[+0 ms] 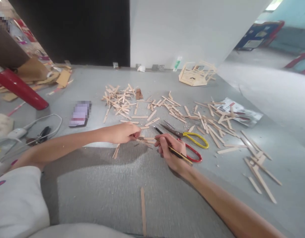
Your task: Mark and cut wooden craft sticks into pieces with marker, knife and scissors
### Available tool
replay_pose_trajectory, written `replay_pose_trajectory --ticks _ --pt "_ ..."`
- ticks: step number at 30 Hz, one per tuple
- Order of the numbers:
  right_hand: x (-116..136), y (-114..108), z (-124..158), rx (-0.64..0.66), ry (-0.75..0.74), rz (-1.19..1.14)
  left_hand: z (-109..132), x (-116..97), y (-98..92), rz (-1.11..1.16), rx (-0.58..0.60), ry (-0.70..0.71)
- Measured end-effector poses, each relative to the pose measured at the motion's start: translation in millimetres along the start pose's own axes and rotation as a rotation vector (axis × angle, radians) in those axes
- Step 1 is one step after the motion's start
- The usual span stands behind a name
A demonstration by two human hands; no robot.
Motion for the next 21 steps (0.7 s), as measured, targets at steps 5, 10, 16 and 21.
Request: replay_pose_trajectory --ticks 5,10,16,21 --pt "-3.8 -0.8 -4.7 -0.012 0.014 -0.026 -0.7 -2.7 -7.2 0.019 0.043 0.030" --pt "0.8 3.0 -5.0 0.032 -0.011 0.077 -2.2 -4.1 -3.0 -0.016 0.036 0.032" --pt "8.0 6.7 -4.9 0.088 -0.040 0.197 -3.1 -4.6 0.5 -0.052 -0.031 0.055" --pt "6.1 6.6 -4.8 0.083 -0.021 0.168 -2.5 -3.8 1.0 -0.063 -0.028 0.076"
Point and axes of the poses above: each hand's wrist, its own z-axis away from the middle knuckle, its own y-axis out of the palm, x = y × z, the point moved 8 cm from there along -z, towards the middle knuckle, and after that the axes turned 13 degrees about x, right-handed, at the moved point
